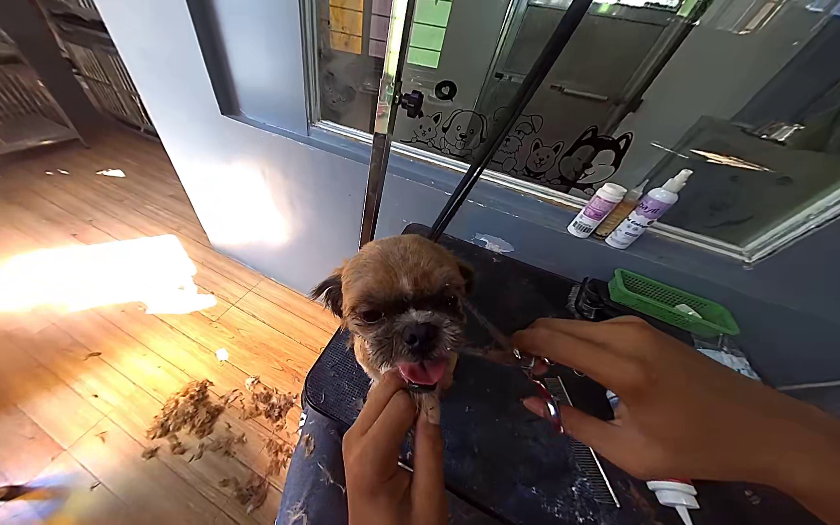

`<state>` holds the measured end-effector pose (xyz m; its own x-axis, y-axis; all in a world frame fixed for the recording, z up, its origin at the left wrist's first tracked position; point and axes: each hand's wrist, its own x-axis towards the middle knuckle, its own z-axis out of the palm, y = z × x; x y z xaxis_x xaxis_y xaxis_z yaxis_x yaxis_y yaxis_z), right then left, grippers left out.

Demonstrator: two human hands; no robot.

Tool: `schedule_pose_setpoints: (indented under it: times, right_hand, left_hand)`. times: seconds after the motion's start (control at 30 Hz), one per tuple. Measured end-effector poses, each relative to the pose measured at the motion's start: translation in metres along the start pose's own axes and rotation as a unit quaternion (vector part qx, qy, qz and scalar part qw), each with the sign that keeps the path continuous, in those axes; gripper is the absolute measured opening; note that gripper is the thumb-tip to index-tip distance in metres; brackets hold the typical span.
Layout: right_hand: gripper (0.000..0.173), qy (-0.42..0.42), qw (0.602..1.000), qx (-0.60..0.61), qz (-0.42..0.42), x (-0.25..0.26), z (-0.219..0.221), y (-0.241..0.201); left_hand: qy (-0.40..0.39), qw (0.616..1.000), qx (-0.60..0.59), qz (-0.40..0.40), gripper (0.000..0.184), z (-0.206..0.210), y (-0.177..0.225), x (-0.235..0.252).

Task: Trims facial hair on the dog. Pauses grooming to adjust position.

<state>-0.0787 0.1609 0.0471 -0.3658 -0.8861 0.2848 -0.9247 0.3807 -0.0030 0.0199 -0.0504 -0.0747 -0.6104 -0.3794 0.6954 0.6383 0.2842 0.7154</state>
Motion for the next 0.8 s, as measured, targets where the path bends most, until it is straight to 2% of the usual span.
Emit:
schedule_pose_setpoints:
  times: [0.47,0.8]
  right_hand:
    - [0.023,-0.018,0.999,-0.044,-0.017,0.005,-0.009,0.007]
    - [0.025,-0.005,0.999,-0.036,0.001,-0.001,-0.017,0.003]
  left_hand:
    - [-0.023,1.000,0.010,0.006,0.025,-0.002,-0.001,0.000]
    - [-0.029,0.999,0.016,0.003,0.024,-0.003,0.002,0.000]
